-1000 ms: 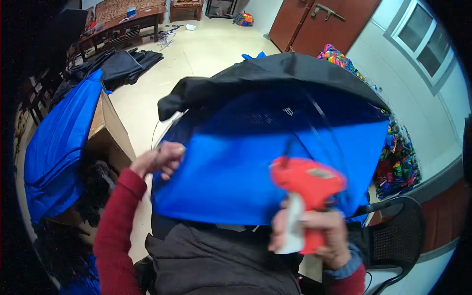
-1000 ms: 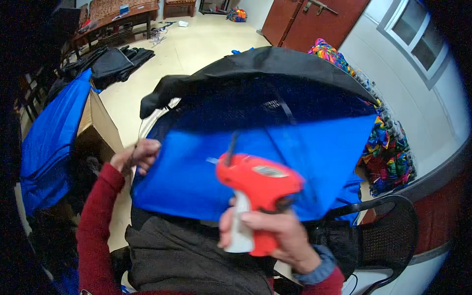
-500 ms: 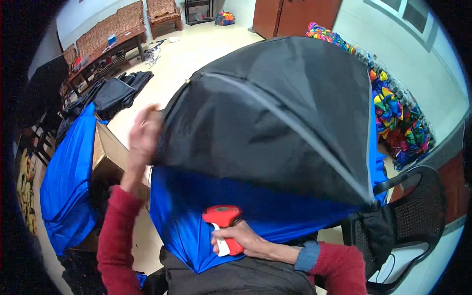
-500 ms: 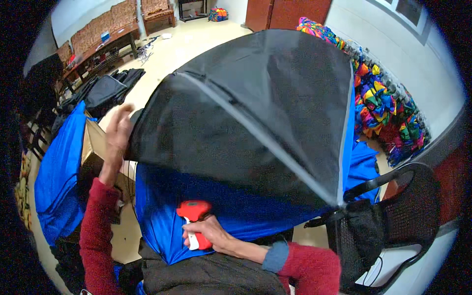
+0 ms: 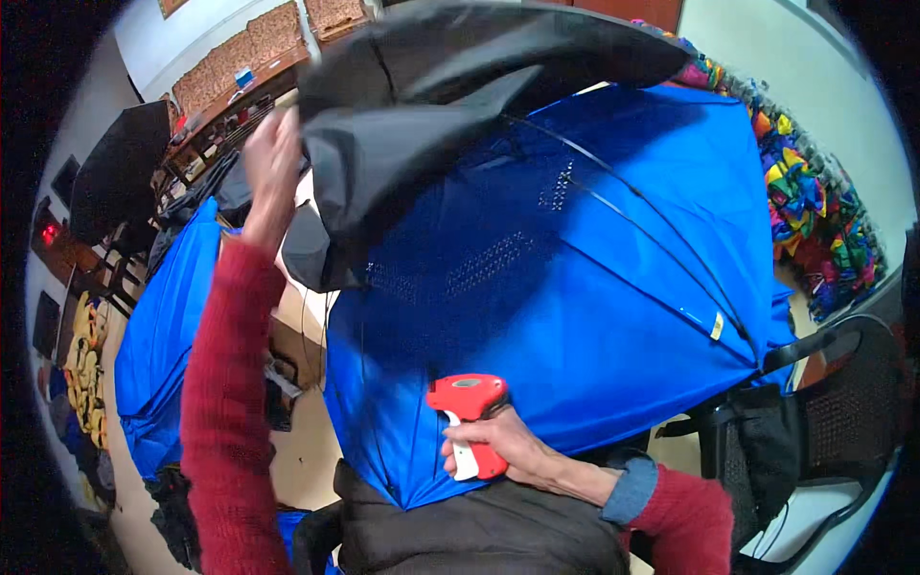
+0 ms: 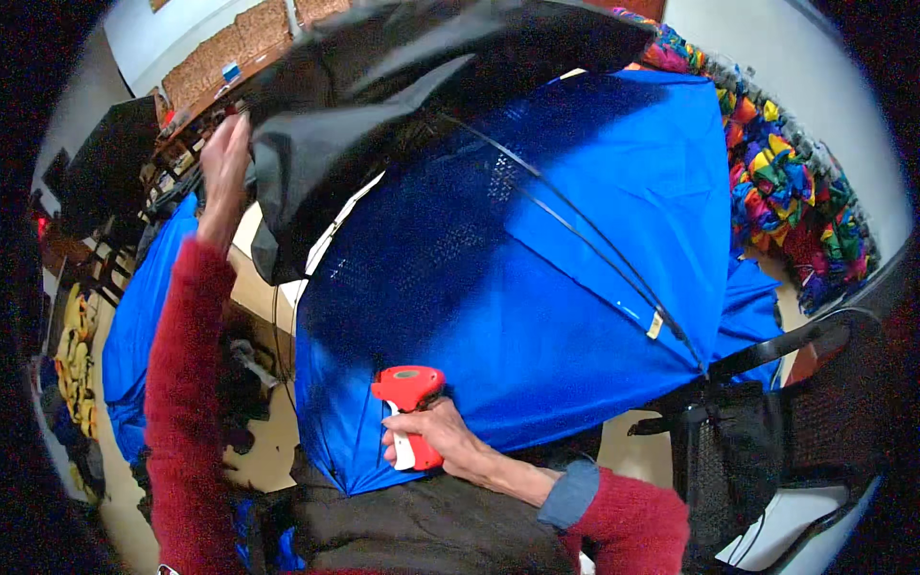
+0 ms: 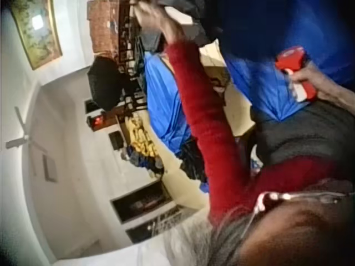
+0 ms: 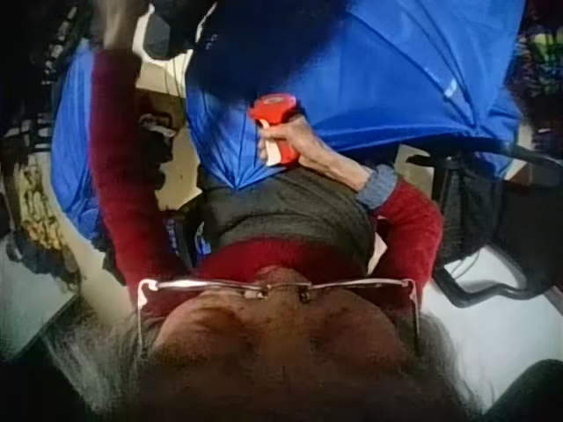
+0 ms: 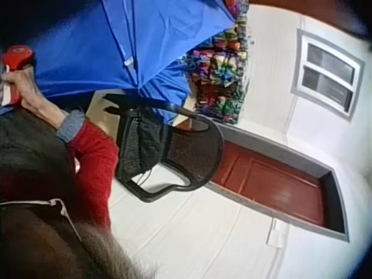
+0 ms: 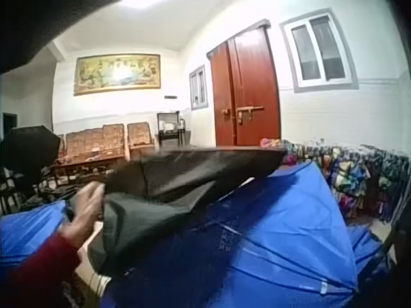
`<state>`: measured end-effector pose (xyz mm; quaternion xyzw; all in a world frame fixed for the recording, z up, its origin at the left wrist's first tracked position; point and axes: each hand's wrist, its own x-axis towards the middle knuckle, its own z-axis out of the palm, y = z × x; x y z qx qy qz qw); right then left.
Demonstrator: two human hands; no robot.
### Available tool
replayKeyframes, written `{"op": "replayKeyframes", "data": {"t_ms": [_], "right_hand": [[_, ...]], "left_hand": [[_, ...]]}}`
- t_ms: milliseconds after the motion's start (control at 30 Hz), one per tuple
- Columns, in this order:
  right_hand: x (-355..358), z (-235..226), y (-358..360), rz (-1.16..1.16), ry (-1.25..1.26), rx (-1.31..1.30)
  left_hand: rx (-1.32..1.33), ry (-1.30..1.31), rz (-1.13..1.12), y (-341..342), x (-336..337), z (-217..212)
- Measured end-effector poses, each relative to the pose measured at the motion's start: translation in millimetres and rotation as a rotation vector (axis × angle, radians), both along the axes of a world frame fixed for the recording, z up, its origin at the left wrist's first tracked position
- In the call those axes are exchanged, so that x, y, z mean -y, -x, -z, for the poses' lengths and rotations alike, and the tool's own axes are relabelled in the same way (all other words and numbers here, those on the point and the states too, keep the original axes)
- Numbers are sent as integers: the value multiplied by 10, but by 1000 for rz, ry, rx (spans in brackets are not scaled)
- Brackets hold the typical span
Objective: Tagging blue umbrellas using a hand-held tag gun.
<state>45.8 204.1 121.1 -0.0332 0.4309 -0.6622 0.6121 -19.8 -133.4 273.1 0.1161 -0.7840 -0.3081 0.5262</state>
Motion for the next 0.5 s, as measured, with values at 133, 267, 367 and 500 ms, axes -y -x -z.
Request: {"op": "replayKeyframes", "data": {"t_ms": [133,267,367,500], "right_hand": [[-77,-9,120,75,-29,-2],[-36,-58,198,54,-77,-46],[-165,-76,291,36,-154,-106],[-245,-126,371,25,-224,-205]], "left_hand": [[300,-587,140,-964,-311,1062],[654,-1388,487,-1138,-889,1446],[204,-1626,747,-491,-1047,1425],[85,-1572,1047,52,-809,1728]]}}
